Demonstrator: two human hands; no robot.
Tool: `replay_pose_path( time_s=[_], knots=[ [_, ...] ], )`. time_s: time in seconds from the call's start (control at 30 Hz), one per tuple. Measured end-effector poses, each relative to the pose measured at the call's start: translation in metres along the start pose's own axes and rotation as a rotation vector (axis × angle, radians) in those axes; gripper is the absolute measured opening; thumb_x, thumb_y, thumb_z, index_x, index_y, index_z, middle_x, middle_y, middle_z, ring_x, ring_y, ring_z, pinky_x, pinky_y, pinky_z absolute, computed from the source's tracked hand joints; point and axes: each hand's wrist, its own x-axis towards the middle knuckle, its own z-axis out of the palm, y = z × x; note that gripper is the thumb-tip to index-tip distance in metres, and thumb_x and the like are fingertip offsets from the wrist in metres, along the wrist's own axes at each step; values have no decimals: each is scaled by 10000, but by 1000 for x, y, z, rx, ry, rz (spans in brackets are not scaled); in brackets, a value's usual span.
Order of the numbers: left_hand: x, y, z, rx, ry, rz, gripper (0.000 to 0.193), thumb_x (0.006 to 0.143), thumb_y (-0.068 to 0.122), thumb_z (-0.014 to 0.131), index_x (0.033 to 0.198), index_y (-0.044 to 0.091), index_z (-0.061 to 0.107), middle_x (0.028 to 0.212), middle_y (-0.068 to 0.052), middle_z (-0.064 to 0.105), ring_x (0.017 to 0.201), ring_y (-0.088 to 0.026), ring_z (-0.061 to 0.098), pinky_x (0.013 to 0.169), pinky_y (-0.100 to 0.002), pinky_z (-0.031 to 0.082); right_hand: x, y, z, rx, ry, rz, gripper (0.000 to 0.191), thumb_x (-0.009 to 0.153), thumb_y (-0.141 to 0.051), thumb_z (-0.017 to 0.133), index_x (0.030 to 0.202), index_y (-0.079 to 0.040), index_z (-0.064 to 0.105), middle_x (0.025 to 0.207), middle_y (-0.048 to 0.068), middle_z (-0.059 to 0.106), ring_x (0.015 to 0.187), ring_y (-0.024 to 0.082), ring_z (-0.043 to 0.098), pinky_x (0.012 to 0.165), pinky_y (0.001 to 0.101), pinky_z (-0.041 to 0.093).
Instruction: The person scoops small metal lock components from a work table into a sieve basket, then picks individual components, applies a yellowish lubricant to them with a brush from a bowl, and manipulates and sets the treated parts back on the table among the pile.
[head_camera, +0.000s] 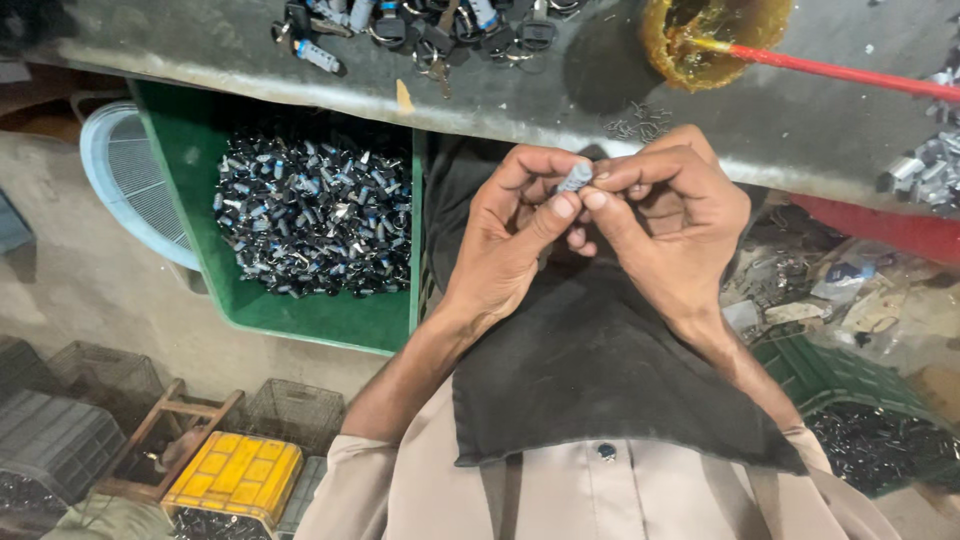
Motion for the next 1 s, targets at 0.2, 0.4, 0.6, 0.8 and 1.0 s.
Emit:
replay_pose_path(
  time_s=[0.2, 0.4, 0.6, 0.8, 1.0],
  knots=[
    [2, 4, -3, -8, -44, -62, 285, 1100, 152, 691, 1314, -25, 626, 994, -53, 639, 840, -93, 575, 769, -293, 554, 0, 11, -5, 410, -74, 92, 265, 1051, 142, 728, 1149, -27, 549, 1016, 45, 534, 919, 96, 571, 874, 258, 549],
    [-1, 18, 1, 94, -69, -37, 336, 1062, 171, 654, 1342, -6, 598, 1099, -106, 716, 842, -115, 636, 775, -310, 597, 6, 5, -35, 527, 209, 258, 603, 904, 66, 717, 1415, -85, 436, 984, 56, 519, 860, 166, 620, 655, 262, 537],
    [28, 11, 16, 40, -11, 72, 289, 1123, 166, 615, 1367, 22, 558, 1023, -113, 709, 827, -111, 612, 768, -292, 564, 25, -6, -94, -257, 307, -262, 226, 1158, 7, 657, 1360, 80, 587, 1107, 189, 670, 933, 244, 695, 820, 311, 581],
    [57, 4, 16, -260, -24, -11, 297, 1108, 207, 607, 1366, 74, 544, 1041, -86, 672, 799, -104, 577, 738, -293, 532, 20, -2, -106, -153, 441, -256, 224, 1197, -85, 719, 1262, 107, 625, 1014, 218, 722, 865, 270, 786, 777, 335, 643],
    [54, 4, 23, -291, -73, -48, 301, 1123, 210, 606, 1379, 65, 541, 1037, -91, 655, 796, -113, 551, 728, -289, 512, 6, 4, -105, -56, 474, -223, 257, 1215, -106, 713, 1245, 126, 606, 988, 223, 700, 840, 277, 754, 745, 336, 637]
  ],
)
